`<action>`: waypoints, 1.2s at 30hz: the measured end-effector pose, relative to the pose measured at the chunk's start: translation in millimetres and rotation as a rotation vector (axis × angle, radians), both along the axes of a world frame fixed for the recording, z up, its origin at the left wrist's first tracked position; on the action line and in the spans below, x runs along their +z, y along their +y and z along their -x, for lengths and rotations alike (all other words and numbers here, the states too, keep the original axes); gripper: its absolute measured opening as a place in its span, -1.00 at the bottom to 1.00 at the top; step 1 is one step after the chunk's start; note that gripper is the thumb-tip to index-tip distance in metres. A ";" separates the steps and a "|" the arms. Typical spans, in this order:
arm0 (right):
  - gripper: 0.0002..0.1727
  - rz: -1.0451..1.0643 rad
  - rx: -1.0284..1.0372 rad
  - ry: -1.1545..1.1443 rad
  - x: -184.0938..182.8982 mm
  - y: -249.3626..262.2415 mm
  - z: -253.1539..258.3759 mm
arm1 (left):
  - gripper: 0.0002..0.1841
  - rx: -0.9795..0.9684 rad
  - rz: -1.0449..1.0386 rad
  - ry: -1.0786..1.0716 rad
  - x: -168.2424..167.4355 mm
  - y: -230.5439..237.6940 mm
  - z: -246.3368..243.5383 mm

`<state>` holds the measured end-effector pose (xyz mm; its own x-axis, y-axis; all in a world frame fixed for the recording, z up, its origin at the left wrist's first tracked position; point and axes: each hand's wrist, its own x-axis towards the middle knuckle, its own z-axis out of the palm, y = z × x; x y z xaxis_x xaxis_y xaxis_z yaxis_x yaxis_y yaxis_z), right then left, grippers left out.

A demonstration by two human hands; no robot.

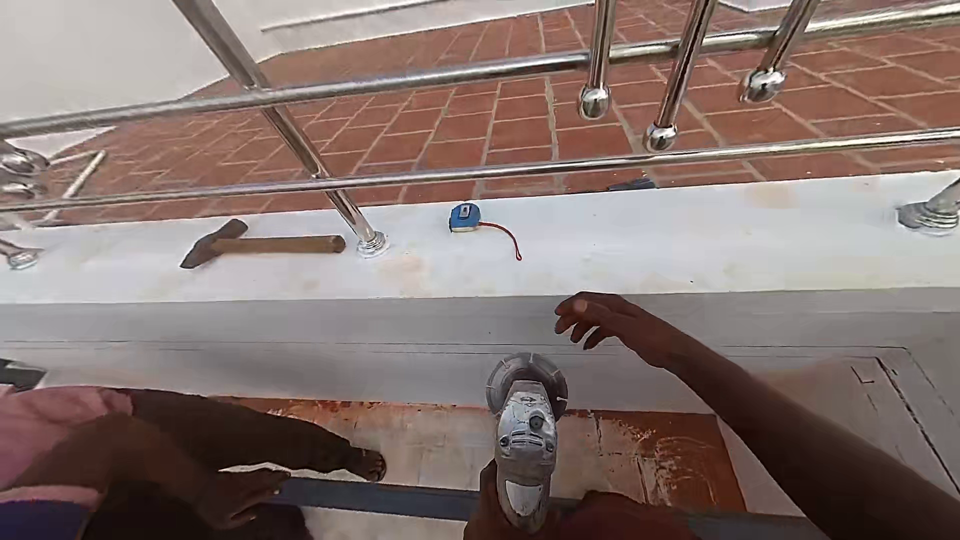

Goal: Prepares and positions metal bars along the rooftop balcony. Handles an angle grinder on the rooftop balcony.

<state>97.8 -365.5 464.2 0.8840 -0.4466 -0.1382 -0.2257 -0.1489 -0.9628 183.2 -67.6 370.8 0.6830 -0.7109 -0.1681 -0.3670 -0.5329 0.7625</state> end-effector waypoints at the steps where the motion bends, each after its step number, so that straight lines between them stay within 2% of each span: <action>1: -0.60 0.099 0.007 -0.047 12.1 -8.8 -0.3 | 0.08 -0.007 -0.008 -0.005 1.5 2.8 -7.2; 4: -0.60 0.466 -0.046 -0.054 28.3 -38.0 -33.9 | 0.07 -0.012 -0.003 -0.005 1.7 6.8 -30.9; 8: -0.25 0.840 -0.047 0.160 33.8 -63.7 -127.0 | 0.07 -0.026 -0.010 0.006 3.1 10.2 -57.5; 10: -0.14 0.927 -0.056 0.249 31.8 -78.4 -176.3 | 0.06 -0.038 -0.022 -0.005 1.1 13.9 -67.7; 12: -0.11 0.989 -0.065 0.304 28.9 -90.7 -220.4 | 0.06 -0.035 -0.034 -0.011 -2.9 18.9 -74.3; 16: -0.21 1.032 0.091 0.472 20.1 -114.0 -284.0 | 0.06 -0.024 -0.029 -0.030 -13.5 27.8 -78.1; 19: -0.31 1.051 0.161 0.565 24.5 -121.5 -297.0 | 0.04 -0.023 -0.033 -0.013 -16.8 26.6 -75.2; 21: -0.33 1.074 0.191 0.560 31.9 -119.5 -287.9 | 0.02 -0.023 -0.030 0.008 -18.3 24.5 -71.2; 23: -0.27 1.029 0.204 0.469 39.6 -107.7 -255.4 | 0.02 -0.038 0.005 0.039 -22.1 23.6 -69.0; 24: -0.28 0.913 0.186 0.368 43.3 -94.9 -225.6 | 0.02 -0.057 0.046 0.064 -27.1 23.6 -68.8; 26: -0.39 0.507 0.124 0.103 38.6 -60.7 -145.3 | 0.02 -0.095 0.173 0.148 -36.9 22.1 -66.0; 27: -0.37 0.279 0.075 0.037 26.0 -38.9 -100.0 | 0.03 -0.114 0.253 0.193 -41.9 21.3 -63.0; 29: -0.12 -0.063 -0.022 0.064 -17.6 -2.2 -25.3 | 0.07 -0.155 0.396 0.292 -45.9 18.3 -59.4; 30: 0.00 -0.124 -0.061 0.126 -43.8 14.0 -2.3 | 0.09 -0.181 0.451 0.339 -45.8 15.1 -59.3; 31: 0.03 -0.160 -0.077 0.178 -71.3 28.7 12.7 | 0.11 -0.215 0.494 0.390 -44.3 12.1 -59.9; 33: -0.14 -0.229 -0.070 0.140 -118.8 60.5 28.7 | 0.11 -0.275 0.546 0.496 -37.2 6.7 -60.8; 35: -0.45 -0.176 -0.009 -0.014 -136.2 84.4 28.2 | 0.04 -0.324 0.575 0.559 -31.7 -2.3 -59.8; 36: -0.48 -0.091 0.035 -0.068 -138.9 90.7 27.1 | 0.02 -0.341 0.576 0.577 -31.8 -5.0 -56.5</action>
